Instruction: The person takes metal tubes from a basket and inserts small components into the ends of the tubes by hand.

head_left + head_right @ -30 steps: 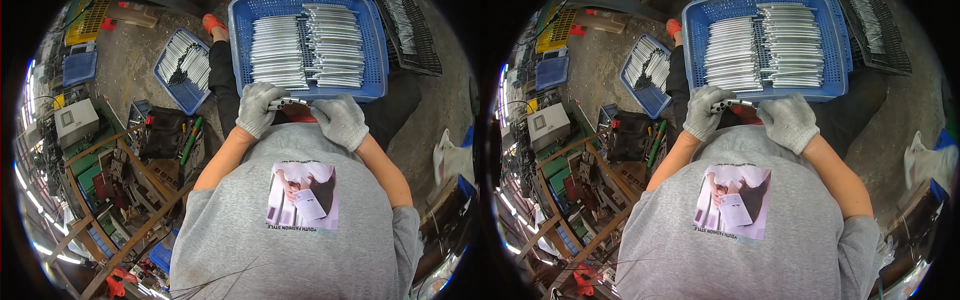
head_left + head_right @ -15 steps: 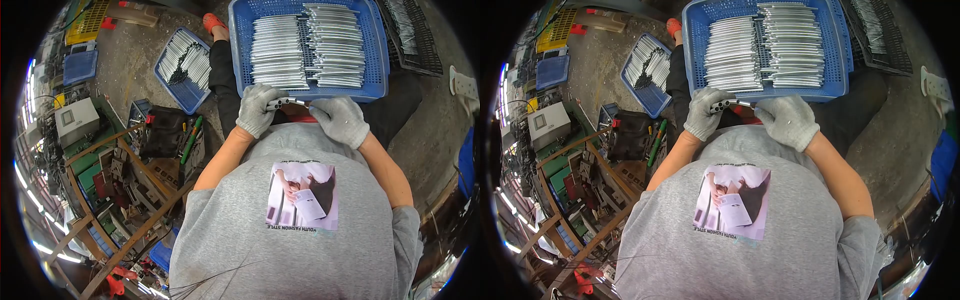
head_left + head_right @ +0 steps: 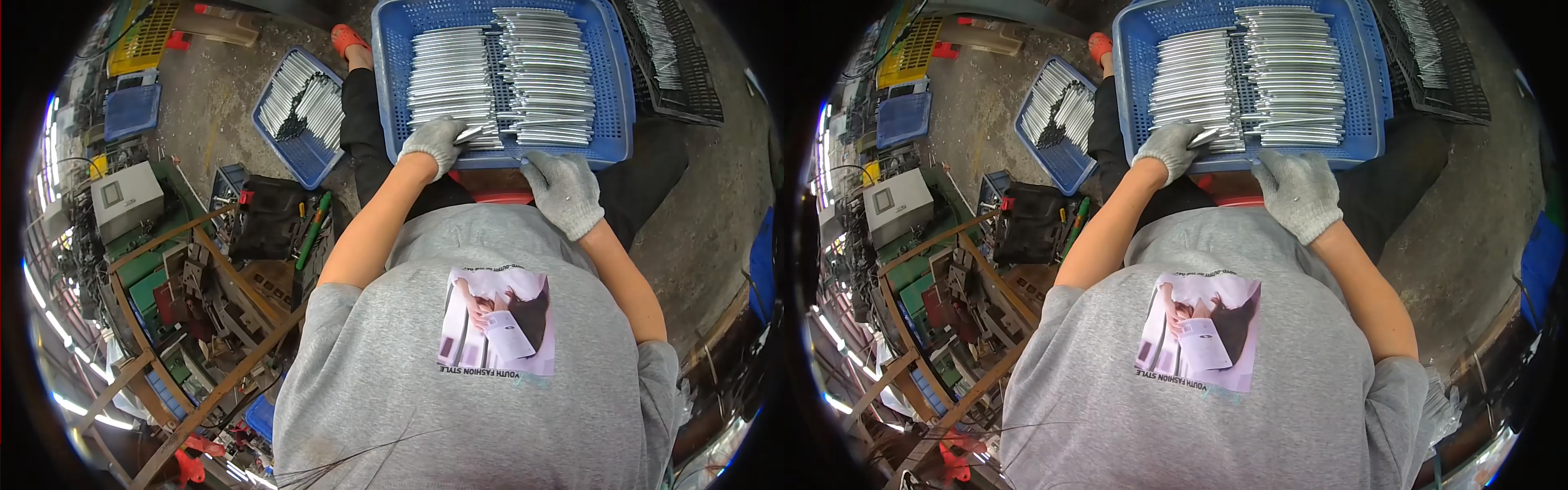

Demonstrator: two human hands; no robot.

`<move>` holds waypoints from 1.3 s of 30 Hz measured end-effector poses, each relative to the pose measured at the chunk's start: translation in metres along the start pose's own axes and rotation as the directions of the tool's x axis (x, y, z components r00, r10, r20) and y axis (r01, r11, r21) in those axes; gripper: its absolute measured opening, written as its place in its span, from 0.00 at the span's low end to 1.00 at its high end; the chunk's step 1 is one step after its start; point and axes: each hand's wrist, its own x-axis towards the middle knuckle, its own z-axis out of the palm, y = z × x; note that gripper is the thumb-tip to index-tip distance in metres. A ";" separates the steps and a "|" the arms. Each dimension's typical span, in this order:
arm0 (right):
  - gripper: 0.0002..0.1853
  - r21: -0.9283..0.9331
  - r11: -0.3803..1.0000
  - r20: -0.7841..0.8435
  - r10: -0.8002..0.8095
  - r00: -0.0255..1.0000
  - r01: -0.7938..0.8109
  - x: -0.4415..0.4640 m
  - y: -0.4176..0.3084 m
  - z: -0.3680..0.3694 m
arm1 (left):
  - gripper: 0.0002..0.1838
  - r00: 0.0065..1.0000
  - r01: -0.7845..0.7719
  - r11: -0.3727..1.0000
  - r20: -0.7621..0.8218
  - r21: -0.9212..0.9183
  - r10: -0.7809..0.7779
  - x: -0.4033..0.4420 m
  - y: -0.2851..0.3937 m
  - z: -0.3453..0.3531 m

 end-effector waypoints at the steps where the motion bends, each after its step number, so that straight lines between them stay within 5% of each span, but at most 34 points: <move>1: 0.11 0.003 1.000 -0.001 0.003 1.000 -0.003 -0.001 -0.001 0.000 | 0.13 1.000 0.000 1.000 0.003 0.003 0.000 0.002 0.000 -0.001; 5: 0.11 -0.021 0.998 0.102 0.062 0.993 -0.060 0.002 -0.007 -0.005 | 0.15 0.985 0.045 0.998 0.166 -0.033 -0.039 0.006 -0.002 -0.008; 11: 0.11 -0.023 0.998 0.103 0.063 0.993 -0.061 0.000 -0.005 -0.002 | 0.15 0.992 0.089 0.996 0.098 -0.025 -0.086 0.001 0.004 -0.004; 16: 0.11 -0.027 1.000 0.056 0.016 0.998 -0.015 -0.003 0.001 0.003 | 0.14 0.965 0.145 0.989 0.224 -0.034 -0.134 0.008 0.005 -0.009; 21: 0.08 0.003 1.000 -0.006 -0.015 1.000 0.015 -0.006 0.004 0.006 | 0.13 0.937 0.215 0.925 0.332 -0.312 -0.106 -0.006 0.008 -0.023; 29: 0.06 0.015 0.997 -0.047 -0.070 0.996 0.071 -0.004 -0.003 -0.002 | 0.10 0.998 0.022 0.875 0.058 -0.484 0.007 -0.030 0.006 -0.019; 39: 0.05 0.031 0.981 -0.089 -0.186 0.979 0.189 -0.004 -0.008 -0.005 | 0.10 0.943 -0.316 0.865 -0.232 -0.389 0.240 -0.048 -0.006 -0.016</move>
